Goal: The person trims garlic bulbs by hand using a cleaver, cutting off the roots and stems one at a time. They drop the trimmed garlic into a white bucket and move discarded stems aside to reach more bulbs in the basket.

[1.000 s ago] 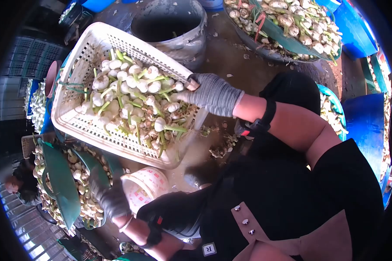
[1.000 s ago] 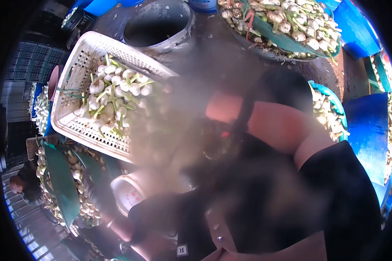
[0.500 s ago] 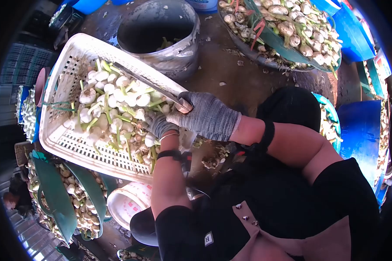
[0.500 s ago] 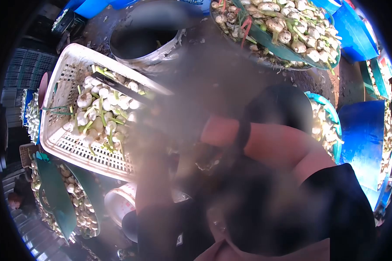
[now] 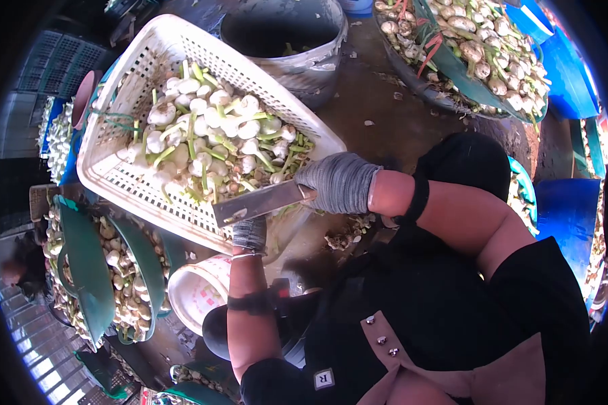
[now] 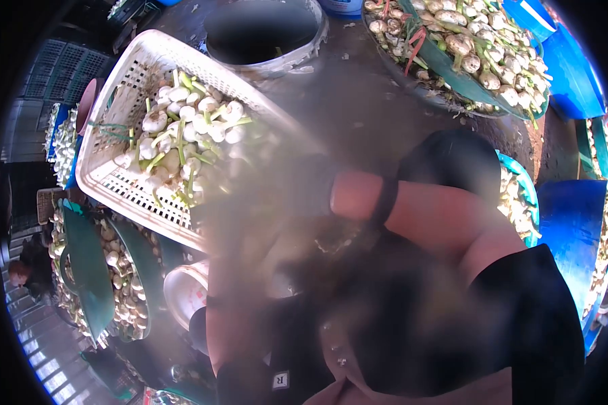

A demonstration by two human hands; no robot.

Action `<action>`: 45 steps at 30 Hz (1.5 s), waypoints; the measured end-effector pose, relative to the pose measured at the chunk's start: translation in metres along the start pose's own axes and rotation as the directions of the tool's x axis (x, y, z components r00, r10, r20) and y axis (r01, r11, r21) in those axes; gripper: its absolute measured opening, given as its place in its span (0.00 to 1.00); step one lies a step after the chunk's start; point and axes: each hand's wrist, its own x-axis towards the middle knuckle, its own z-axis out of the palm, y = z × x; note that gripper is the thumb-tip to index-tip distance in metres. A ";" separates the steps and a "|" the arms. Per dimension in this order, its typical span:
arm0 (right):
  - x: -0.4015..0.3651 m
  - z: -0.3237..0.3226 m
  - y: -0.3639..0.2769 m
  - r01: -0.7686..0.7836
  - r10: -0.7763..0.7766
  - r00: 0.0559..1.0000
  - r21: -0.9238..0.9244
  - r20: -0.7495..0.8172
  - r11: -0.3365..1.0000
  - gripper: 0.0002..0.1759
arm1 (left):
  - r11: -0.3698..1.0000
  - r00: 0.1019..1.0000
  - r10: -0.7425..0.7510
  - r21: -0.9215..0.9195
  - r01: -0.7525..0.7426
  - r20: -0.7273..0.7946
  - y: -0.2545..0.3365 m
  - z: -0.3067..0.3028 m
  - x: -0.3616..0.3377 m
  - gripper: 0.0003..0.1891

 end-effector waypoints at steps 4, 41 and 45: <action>0.000 0.001 -0.006 -0.121 0.133 0.979 -0.084 0.156 0.989 0.11 | 0.984 0.988 0.093 0.163 -0.073 -0.120 0.052 -0.060 -0.016 0.15; -0.003 0.010 -0.021 0.077 -0.071 0.984 0.029 -0.161 0.997 0.10 | 0.948 0.952 0.253 0.243 -0.208 -0.171 0.085 -0.099 -0.032 0.25; -0.010 -0.004 -0.041 0.139 -0.143 0.990 -0.200 -0.008 0.970 0.08 | 0.970 0.929 0.217 -0.042 -0.240 -0.301 0.088 -0.099 -0.042 0.26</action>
